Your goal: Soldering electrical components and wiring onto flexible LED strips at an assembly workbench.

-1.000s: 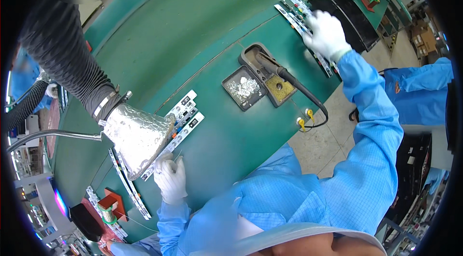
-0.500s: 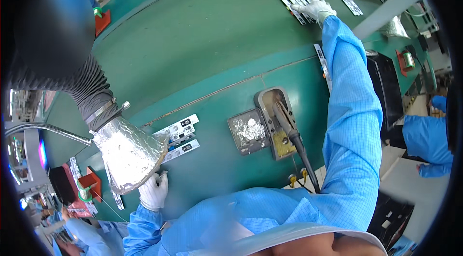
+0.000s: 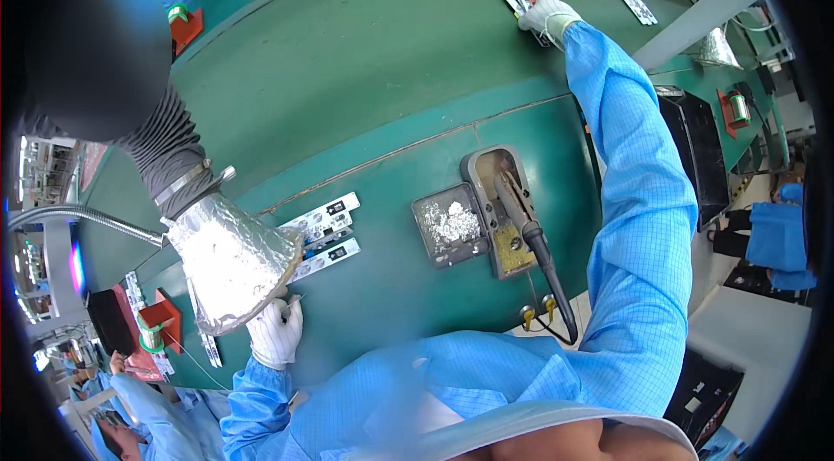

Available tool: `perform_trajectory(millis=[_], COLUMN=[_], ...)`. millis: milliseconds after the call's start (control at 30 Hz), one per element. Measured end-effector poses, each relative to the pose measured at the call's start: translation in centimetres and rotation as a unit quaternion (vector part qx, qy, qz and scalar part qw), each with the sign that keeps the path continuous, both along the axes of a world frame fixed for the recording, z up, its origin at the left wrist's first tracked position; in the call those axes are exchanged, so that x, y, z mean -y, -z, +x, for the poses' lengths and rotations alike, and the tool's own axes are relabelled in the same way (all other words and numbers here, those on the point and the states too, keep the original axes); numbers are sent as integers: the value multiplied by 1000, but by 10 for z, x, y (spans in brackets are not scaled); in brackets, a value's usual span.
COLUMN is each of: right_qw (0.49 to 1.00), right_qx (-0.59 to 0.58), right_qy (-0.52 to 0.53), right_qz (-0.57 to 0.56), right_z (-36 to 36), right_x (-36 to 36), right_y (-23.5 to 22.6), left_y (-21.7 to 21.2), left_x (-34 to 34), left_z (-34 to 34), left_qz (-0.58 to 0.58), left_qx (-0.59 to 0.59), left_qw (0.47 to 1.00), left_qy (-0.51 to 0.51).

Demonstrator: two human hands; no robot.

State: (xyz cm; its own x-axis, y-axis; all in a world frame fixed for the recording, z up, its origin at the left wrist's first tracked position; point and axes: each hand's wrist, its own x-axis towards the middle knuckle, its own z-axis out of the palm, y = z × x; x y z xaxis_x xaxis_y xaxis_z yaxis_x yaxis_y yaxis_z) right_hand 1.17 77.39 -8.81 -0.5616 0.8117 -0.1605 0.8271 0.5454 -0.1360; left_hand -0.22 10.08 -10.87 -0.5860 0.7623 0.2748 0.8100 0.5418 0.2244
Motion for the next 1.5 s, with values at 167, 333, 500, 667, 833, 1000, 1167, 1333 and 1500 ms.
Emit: perform_trajectory(millis=[167,333,500,667,833,1000,1167,1333,1500], right_qw=[1000,991,961,891,859,893,973,935,762], right_qx=[-23,-119,-225,-365,-485,-380,-12,-164,-632], right_qy=[-10,4,-31,67,55,85,2,41,4], right_qz=[-8,-56,-158,-261,-155,-225,230,310,143], right_z=[15,76,163,258,286,282,286,294,306], right_x=[35,60,123,244,251,253,268,285,366], right_y=[0,-10,-39,-50,-2,-4,-4,-21,-70], left_y=[0,-2,4,3,10,15,16,17,8], left_x=[6,1,7,7,7,14,16,12,19], left_z=[2,-2,-1,-1,-7,-8,-5,-5,3], left_qz=[10,69,102,116,111,90,94,120,147], left_qx=[-13,-12,-26,-55,-60,-97,-84,-85,-81], left_qw=[1000,997,993,990,990,989,990,986,984], left_qy=[0,35,57,57,63,65,64,74,58])
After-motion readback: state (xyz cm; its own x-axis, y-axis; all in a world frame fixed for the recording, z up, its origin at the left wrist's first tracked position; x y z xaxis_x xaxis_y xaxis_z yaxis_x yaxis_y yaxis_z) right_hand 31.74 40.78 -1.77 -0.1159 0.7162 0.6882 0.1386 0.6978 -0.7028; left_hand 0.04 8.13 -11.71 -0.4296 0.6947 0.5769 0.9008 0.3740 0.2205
